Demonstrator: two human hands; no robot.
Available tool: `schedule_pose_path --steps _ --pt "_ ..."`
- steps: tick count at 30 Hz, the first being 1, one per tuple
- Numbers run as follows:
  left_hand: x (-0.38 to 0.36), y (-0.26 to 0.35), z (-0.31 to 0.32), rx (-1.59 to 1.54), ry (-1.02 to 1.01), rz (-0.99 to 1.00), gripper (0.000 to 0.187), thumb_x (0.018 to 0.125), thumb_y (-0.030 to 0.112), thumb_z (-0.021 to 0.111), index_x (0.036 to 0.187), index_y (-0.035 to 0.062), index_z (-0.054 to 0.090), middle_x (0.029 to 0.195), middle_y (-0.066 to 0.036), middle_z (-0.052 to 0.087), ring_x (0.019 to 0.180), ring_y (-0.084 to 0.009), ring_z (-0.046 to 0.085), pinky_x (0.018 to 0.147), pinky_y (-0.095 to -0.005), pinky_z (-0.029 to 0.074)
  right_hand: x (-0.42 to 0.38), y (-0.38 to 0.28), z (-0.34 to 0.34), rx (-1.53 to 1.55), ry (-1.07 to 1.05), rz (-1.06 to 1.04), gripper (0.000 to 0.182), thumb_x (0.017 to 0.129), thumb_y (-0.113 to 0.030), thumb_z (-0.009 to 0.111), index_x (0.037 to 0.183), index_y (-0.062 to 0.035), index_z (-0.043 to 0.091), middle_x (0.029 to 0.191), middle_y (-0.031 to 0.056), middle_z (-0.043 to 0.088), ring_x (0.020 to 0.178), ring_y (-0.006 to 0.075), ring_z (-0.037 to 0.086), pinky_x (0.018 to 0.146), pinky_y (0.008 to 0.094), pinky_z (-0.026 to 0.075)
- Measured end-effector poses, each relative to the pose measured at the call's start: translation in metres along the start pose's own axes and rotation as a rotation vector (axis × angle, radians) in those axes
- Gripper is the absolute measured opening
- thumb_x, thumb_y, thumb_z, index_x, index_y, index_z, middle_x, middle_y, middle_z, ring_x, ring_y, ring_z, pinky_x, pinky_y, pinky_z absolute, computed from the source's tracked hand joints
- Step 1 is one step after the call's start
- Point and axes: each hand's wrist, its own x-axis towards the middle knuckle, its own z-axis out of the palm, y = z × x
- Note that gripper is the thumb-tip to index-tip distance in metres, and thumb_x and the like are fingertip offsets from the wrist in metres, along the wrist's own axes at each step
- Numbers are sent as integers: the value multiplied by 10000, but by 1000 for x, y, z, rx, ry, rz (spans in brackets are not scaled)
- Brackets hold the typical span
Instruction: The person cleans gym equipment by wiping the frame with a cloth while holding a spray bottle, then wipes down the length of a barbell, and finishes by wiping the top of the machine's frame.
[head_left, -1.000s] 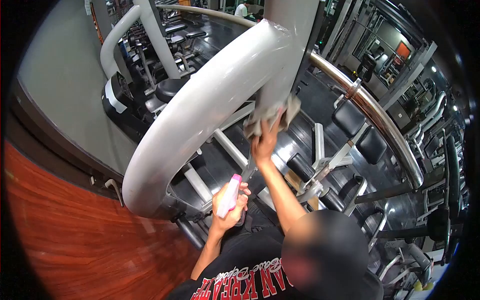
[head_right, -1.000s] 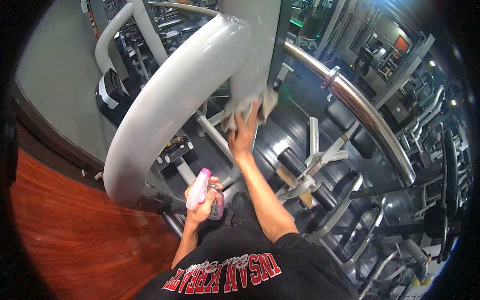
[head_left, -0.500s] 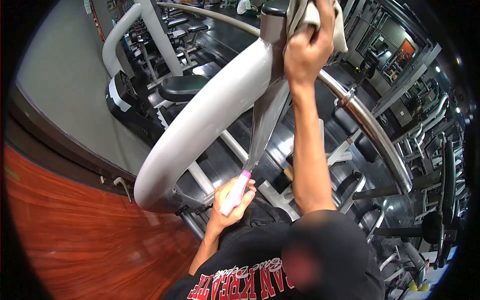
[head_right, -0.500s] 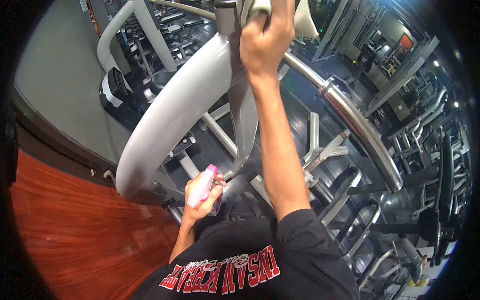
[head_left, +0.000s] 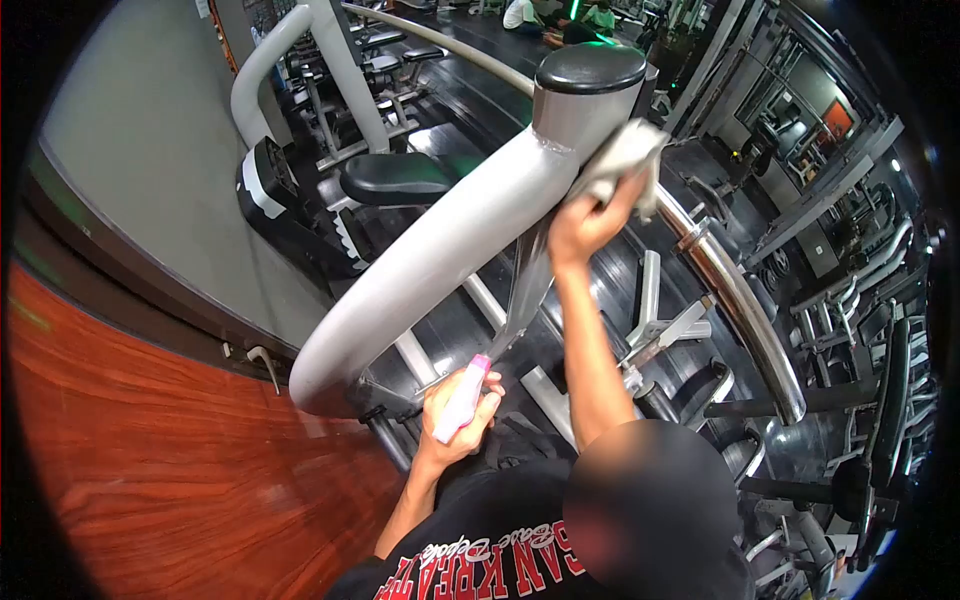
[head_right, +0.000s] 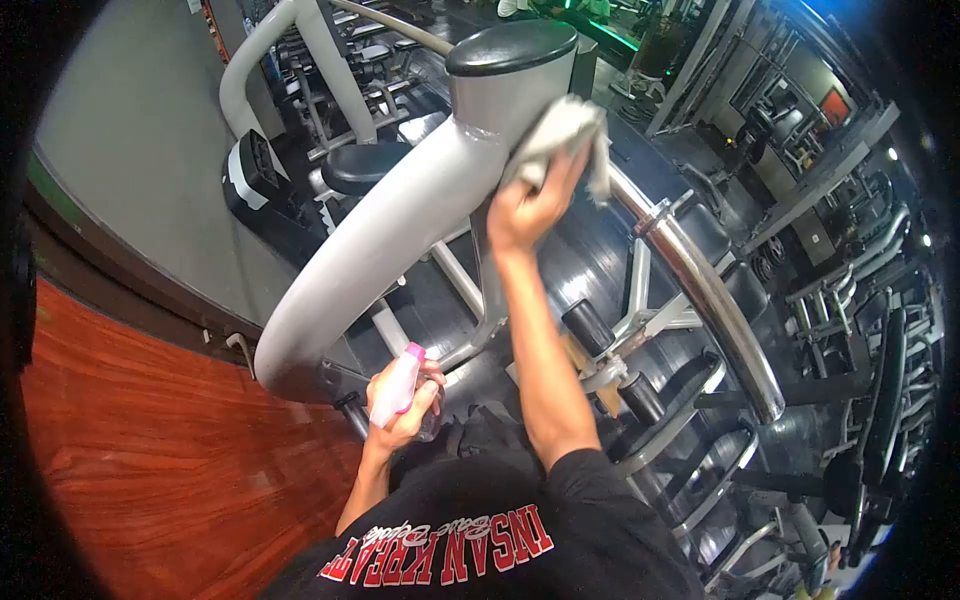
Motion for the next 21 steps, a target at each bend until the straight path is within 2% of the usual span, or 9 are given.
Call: schedule_pose_path --steps 3,5,6,11,13,15,17,19,21 --pt "-3 5 1 -72 34 34 172 831 7 631 999 -28 622 790 -68 663 529 -101 589 497 -236 471 95 -38 19 58 98 -146 400 836 21 408 1219 70 514 1350 227 471 1288 331 415 1088 377 276" --pt "-6 3 -1 41 -34 65 198 837 -30 576 1034 -55 571 822 -123 658 579 -140 618 512 -249 492 111 -43 20 337 -70 145 387 858 38 388 1221 59 522 1292 195 541 1224 290 489 1055 345 324" --pt "-6 7 3 23 -22 43 195 836 -29 578 1030 -55 571 816 -122 658 576 -138 616 515 -251 493 108 -52 16 310 -45 44 388 874 43 374 1232 54 522 1239 193 583 1171 265 535 1027 328 356" --pt "-12 7 20 -1 42 -15 171 838 14 632 1001 -34 616 797 -70 658 532 -101 588 492 -233 468 -15 20 -17 -71 -94 81 466 790 9 423 1241 116 473 1188 313 554 1120 434 544 989 434 401" --pt "-17 9 27 -2 50 -32 176 837 10 627 1005 -42 610 803 -80 659 529 -107 590 488 -236 469 -71 33 -42 -54 -201 276 427 756 58 415 1171 117 498 1146 339 542 1091 500 509 956 479 406" --pt "-19 8 37 28 64 -4 186 836 6 625 1011 -53 602 800 -93 653 524 -111 592 489 -228 474 -131 53 -70 -108 -313 471 409 808 54 416 1209 89 488 1146 328 556 1085 470 536 929 458 424" --pt "-21 10 50 6 83 -17 187 842 8 618 1017 -56 597 798 -97 650 530 -114 593 491 -222 472 -153 60 -102 -136 -535 925 368 857 18 397 1203 72 510 1116 289 600 1069 413 576 921 422 434" --pt "-25 11 67 -11 90 -13 190 845 7 611 1023 -57 592 798 -100 650 534 -115 594 494 -225 473 -188 97 -131 232 -532 1239 356 931 -35 368 1258 39 488 1174 216 596 1110 320 574 959 377 431" --pt "-30 10 84 -33 104 -8 194 847 6 605 1029 -59 587 797 -103 649 538 -116 595 497 -227 474 -190 104 -156 698 -296 1540 352 992 -117 344 1310 -18 459 1258 142 547 1153 242 540 1000 351 421"
